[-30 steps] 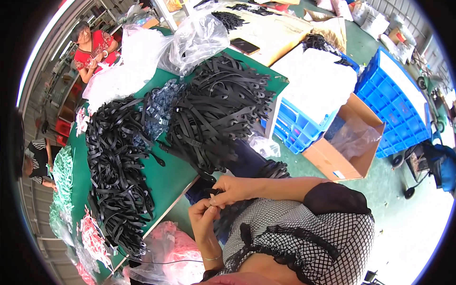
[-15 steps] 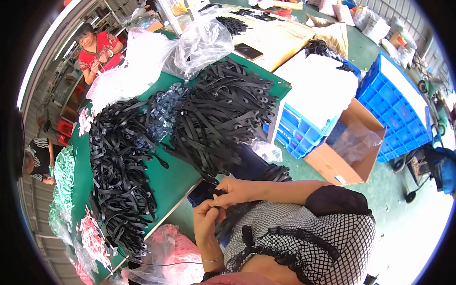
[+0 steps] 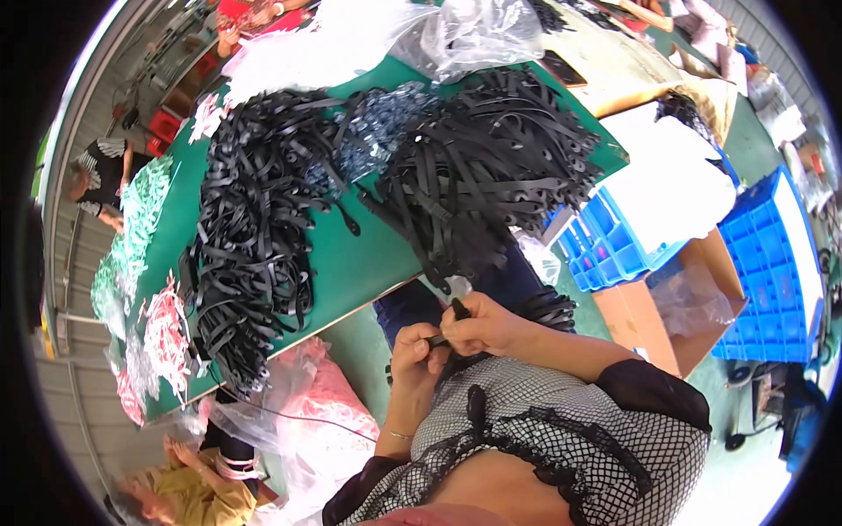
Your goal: The person assembles plastic buckles and components onto black elastic or fabric straps by hand.
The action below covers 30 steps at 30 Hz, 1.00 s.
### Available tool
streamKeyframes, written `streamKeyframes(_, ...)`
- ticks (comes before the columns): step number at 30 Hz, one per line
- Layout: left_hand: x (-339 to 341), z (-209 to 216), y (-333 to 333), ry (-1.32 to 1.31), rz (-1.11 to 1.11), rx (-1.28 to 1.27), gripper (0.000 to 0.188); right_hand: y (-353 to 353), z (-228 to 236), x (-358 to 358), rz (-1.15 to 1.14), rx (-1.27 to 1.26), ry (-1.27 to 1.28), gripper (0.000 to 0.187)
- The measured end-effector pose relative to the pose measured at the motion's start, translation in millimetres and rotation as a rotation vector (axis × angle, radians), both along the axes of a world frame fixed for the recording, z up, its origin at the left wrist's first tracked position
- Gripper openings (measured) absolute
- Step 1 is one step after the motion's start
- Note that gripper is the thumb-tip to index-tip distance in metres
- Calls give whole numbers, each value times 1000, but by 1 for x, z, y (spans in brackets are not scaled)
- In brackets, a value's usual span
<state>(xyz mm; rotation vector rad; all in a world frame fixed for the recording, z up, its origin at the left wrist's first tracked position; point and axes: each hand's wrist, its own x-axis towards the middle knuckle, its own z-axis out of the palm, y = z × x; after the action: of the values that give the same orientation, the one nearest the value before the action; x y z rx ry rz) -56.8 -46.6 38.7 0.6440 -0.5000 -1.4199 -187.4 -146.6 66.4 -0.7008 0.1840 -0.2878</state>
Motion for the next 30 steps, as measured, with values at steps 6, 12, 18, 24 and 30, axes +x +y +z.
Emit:
streamKeyframes(6,-1,6,-1,48,-26,18,26,-3,7,-2,-23,-85,86,20)
streamKeyframes(12,21,34,2,-422,-76,176,20,-15,19,9,-260,-830,189,15)
streamKeyframes(18,38,45,2,-732,-104,176,15,-21,2,-2,-143,-736,261,16)
streamKeyframes(24,40,34,2,-621,250,163,16,-18,8,0,-198,-644,272,12)
streamKeyframes(30,33,14,-14,287,290,44,26,-13,8,10,-113,-766,288,14)
